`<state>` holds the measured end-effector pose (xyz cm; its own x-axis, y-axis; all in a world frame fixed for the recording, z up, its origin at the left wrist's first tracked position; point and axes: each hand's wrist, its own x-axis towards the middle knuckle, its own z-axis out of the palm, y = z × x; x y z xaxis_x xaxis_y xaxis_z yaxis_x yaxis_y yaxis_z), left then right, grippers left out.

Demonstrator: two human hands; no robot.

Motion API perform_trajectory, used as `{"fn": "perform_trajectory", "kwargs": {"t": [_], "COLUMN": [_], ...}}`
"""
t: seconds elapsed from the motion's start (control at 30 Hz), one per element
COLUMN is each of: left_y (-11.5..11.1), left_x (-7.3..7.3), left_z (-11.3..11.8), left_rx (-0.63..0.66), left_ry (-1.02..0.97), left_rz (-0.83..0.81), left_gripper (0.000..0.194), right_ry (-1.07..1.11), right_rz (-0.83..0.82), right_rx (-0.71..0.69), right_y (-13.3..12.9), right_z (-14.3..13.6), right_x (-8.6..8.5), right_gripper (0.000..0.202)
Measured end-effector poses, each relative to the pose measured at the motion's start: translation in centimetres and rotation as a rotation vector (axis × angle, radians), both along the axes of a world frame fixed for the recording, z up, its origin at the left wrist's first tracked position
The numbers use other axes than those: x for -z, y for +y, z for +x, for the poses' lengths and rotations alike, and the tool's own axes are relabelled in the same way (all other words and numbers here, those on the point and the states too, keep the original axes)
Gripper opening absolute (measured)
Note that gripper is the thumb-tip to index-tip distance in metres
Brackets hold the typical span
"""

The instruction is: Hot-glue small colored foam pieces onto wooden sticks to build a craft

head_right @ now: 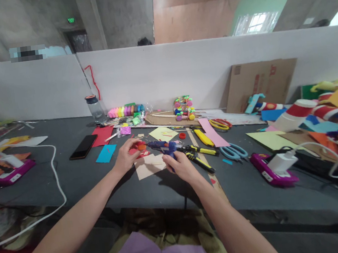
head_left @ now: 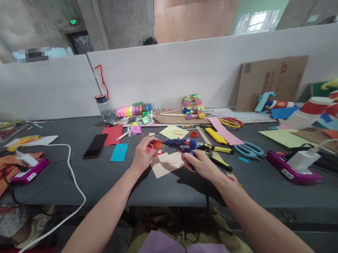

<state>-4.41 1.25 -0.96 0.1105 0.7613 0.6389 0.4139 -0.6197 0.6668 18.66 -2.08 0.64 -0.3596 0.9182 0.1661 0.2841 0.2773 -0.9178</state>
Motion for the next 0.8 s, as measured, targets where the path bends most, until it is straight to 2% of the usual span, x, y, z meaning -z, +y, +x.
{"fn": "perform_trajectory", "kwargs": {"t": [0.8], "left_y": [-0.09], "left_x": [-0.02], "left_z": [0.19], "left_rx": [-0.009], "left_ry": [0.028], "left_rz": [-0.016], "left_gripper": [0.027], "right_ry": [-0.001], "right_rz": [-0.006], "right_rx": [-0.027], "right_y": [-0.34], "right_z": [-0.26], "right_x": [-0.42], "right_gripper": [0.040]}}
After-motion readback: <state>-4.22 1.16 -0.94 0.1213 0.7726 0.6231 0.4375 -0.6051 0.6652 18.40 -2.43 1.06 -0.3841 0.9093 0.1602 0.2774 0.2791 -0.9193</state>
